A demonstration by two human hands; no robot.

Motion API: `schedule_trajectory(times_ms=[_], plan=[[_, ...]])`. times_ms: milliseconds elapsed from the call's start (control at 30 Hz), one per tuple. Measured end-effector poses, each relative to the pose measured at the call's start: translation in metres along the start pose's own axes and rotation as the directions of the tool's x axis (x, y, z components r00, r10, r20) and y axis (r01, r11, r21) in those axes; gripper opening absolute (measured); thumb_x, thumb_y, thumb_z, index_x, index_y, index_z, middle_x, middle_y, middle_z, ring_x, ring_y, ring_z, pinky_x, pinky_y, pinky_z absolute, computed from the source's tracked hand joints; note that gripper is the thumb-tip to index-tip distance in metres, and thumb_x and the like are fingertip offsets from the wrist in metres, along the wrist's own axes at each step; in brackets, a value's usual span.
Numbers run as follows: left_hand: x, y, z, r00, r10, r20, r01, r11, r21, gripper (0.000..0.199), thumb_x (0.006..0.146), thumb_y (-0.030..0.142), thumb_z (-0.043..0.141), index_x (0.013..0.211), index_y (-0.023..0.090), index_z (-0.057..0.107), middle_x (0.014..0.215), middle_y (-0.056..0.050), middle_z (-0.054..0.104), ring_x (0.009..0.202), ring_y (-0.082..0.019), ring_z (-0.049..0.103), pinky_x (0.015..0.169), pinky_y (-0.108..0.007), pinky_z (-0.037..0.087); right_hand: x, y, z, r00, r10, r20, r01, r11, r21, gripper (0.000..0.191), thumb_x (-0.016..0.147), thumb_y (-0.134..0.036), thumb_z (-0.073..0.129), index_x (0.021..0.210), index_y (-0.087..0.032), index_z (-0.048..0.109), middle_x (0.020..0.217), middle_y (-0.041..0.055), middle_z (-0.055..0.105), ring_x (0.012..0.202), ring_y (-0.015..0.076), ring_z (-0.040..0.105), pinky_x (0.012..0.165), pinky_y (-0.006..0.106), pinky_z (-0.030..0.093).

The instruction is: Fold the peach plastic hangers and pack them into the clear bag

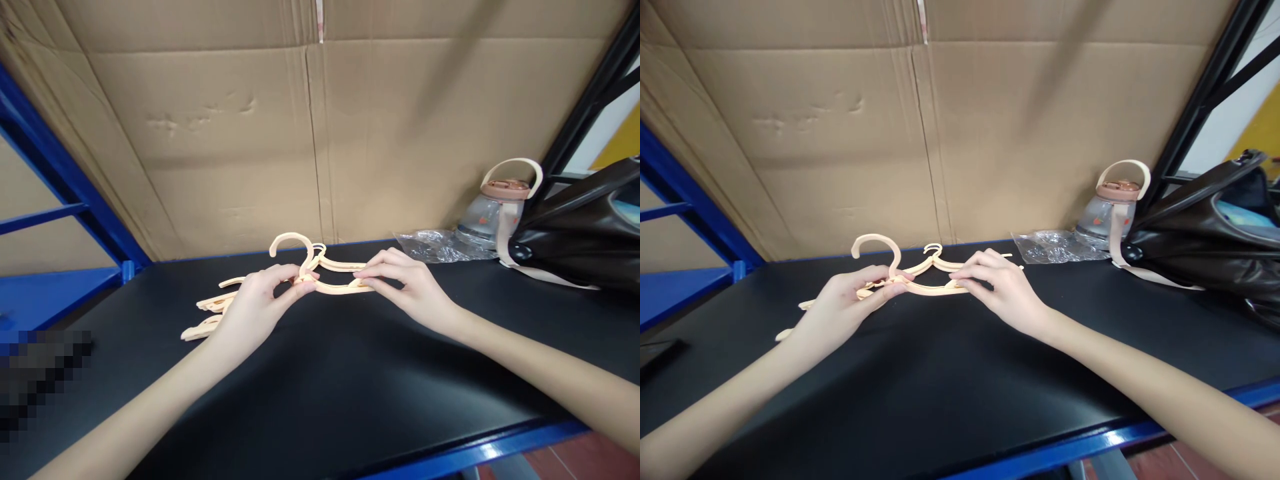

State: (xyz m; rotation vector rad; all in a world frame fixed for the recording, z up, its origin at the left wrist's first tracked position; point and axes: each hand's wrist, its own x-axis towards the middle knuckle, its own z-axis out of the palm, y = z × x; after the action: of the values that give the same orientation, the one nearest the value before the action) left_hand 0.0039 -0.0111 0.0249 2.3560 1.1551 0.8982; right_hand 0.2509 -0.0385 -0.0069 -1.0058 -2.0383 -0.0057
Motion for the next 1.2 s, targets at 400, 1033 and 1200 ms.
schedule_trajectory(times_ms=[400, 1033, 1200], plan=[[-0.002, 0.01, 0.003, 0.999, -0.051, 0.005, 0.052, 0.992, -0.117, 0.029, 0.083, 0.047, 0.054, 0.092, 0.023, 0.067, 0.089, -0.002, 0.068, 0.084, -0.022, 0.059, 0.077, -0.03, 0.042, -0.001, -0.011, 0.002, 0.948, 0.201, 0.248, -0.257, 0.942, 0.217, 0.02, 0.092, -0.037, 0.048, 0.099, -0.023, 0.06, 0.081, 0.0008, 0.064, 0.068, 0.0129, 0.058, 0.065, 0.025, 0.046], [0.006, -0.008, 0.003, 0.902, -0.354, 0.246, 0.405, 0.5, -0.766, 0.043, 0.089, 0.051, 0.042, 0.11, 0.017, 0.058, 0.12, -0.013, 0.061, 0.101, -0.024, 0.062, 0.081, -0.034, 0.052, 0.002, -0.004, -0.001, 0.923, 0.38, 0.062, -0.384, 0.901, 0.203, 0.022, 0.093, -0.039, 0.042, 0.099, -0.022, 0.055, 0.071, -0.0013, 0.055, 0.06, 0.0119, 0.047, 0.054, 0.024, 0.034], [0.01, -0.006, -0.001, 0.906, -0.413, 0.094, 0.317, 0.513, -0.798, 0.048, 0.091, 0.053, 0.036, 0.107, 0.014, 0.056, 0.12, -0.015, 0.061, 0.106, -0.026, 0.06, 0.085, -0.036, 0.051, 0.001, -0.005, -0.002, 0.93, 0.331, 0.159, -0.354, 0.924, 0.144, 0.022, 0.093, -0.039, 0.042, 0.098, -0.022, 0.055, 0.073, -0.0005, 0.059, 0.068, 0.0142, 0.054, 0.062, 0.025, 0.039]])
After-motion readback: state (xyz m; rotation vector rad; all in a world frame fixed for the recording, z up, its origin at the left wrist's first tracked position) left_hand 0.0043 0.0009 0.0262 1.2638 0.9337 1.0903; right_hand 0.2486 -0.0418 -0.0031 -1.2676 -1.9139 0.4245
